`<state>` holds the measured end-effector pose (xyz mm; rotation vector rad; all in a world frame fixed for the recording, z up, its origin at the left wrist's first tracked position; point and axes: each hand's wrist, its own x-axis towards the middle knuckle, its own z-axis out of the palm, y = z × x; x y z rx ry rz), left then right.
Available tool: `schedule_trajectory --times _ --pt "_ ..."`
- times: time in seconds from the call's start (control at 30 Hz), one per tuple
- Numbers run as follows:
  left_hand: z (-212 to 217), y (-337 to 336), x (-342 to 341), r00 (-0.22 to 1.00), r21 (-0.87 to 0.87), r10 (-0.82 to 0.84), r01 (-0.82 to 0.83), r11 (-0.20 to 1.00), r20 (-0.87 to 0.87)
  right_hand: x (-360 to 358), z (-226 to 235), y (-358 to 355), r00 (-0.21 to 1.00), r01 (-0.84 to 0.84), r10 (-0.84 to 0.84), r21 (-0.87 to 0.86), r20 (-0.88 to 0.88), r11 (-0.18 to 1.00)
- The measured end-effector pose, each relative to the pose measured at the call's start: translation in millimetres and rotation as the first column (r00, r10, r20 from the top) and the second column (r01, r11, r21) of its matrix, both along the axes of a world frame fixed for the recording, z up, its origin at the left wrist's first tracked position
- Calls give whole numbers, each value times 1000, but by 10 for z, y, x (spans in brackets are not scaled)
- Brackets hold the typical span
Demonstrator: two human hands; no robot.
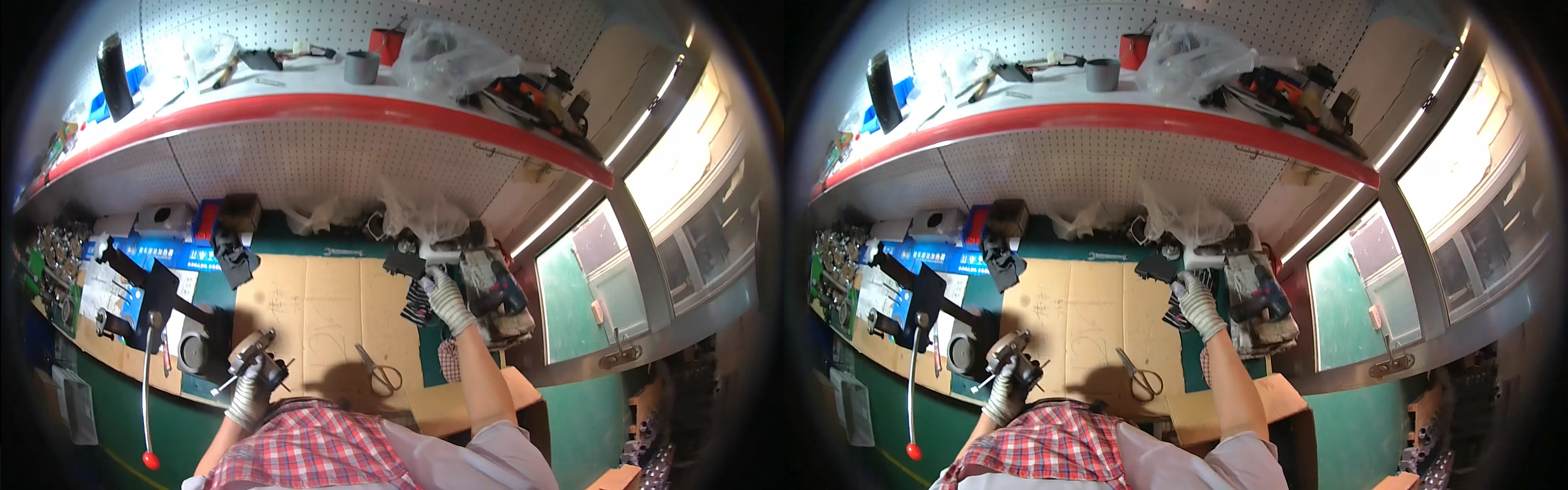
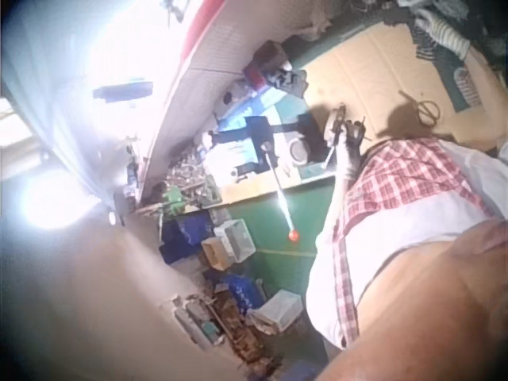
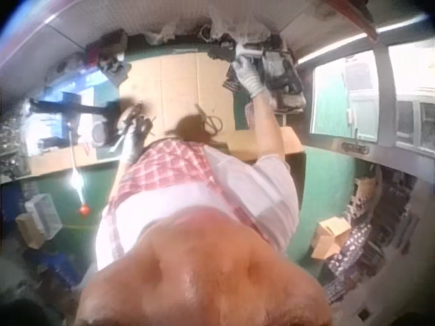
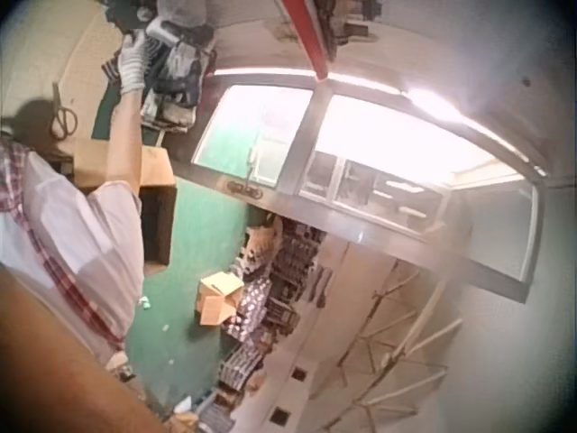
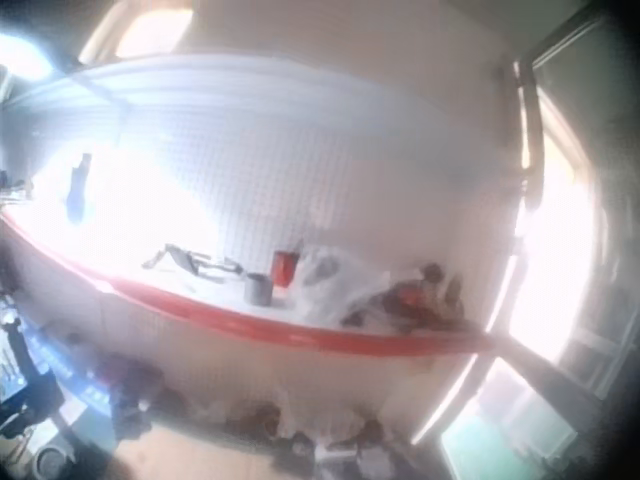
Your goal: The person retrieves black plastic components from a cardboard box and places them on a workbench. They then use a green press machine to attach these components to metallic fan-like parts, repeating the process for several units.
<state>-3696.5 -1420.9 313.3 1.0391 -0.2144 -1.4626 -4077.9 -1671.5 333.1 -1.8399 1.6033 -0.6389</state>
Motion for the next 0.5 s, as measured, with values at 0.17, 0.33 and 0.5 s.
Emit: schedule_trajectory --times 0.17,0.33,0.5 --pt "182 -250 92 980 -243 -190 198 950 57 291 567 77 979 -194 202 -217 14 957" --pt "275 -468 78 938 -390 -326 257 884 -121 961 862 625 882 -389 307 184 356 903" --pt "114 -399 149 958 -251 -278 252 935 -76 1404 908 1023 801 -574 531 103 277 812"
